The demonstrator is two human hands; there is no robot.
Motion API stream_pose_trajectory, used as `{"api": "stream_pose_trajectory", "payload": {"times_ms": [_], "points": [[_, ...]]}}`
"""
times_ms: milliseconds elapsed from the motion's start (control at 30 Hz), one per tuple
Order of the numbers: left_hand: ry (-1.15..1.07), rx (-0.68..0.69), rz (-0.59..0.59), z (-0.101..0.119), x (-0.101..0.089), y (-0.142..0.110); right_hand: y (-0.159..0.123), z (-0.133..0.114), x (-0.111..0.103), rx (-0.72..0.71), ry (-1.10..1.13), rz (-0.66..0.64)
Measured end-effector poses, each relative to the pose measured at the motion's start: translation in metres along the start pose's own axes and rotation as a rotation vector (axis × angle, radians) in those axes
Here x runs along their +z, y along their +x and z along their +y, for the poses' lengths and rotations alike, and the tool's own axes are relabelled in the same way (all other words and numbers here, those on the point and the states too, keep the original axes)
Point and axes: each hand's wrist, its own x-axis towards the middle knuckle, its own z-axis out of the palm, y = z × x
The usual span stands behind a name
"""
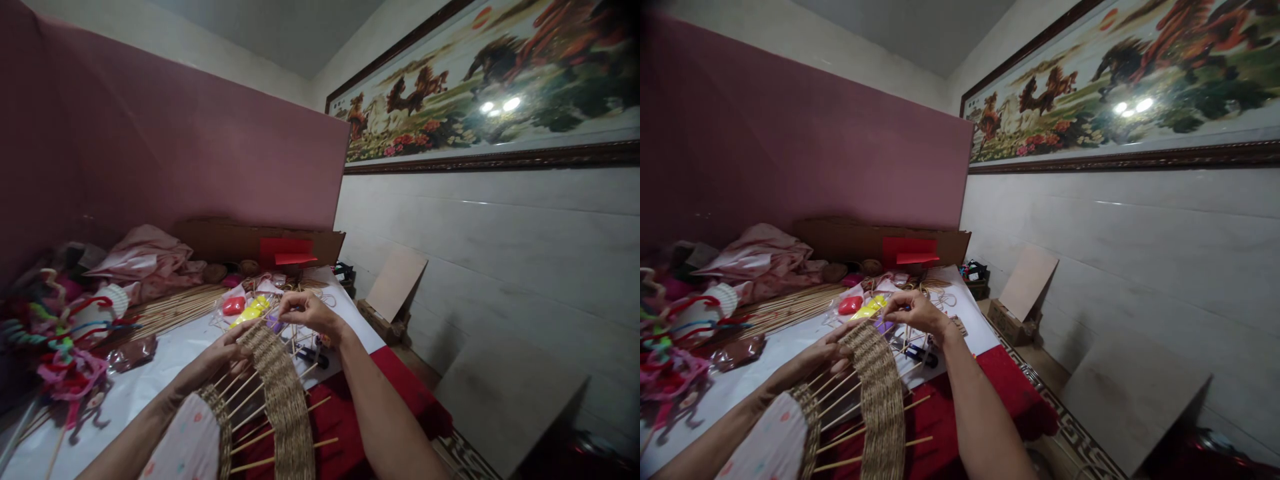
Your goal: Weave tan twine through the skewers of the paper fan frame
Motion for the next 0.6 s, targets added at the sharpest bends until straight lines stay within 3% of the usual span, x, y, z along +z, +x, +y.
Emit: {"api": "stream_pose_trajectory", "payload": {"times_ms": [233,600], "points": [[-0.052,-0.021,0.024,0.002,0.003,-0.003,0.0,0.006,-0.005,0.1,-0.033,-0.019],[-0.093,0.047,-0.034,0.004,0.009,-0.004,0.004,0.026,-0.008,0.149,0.015,0.208]]}}
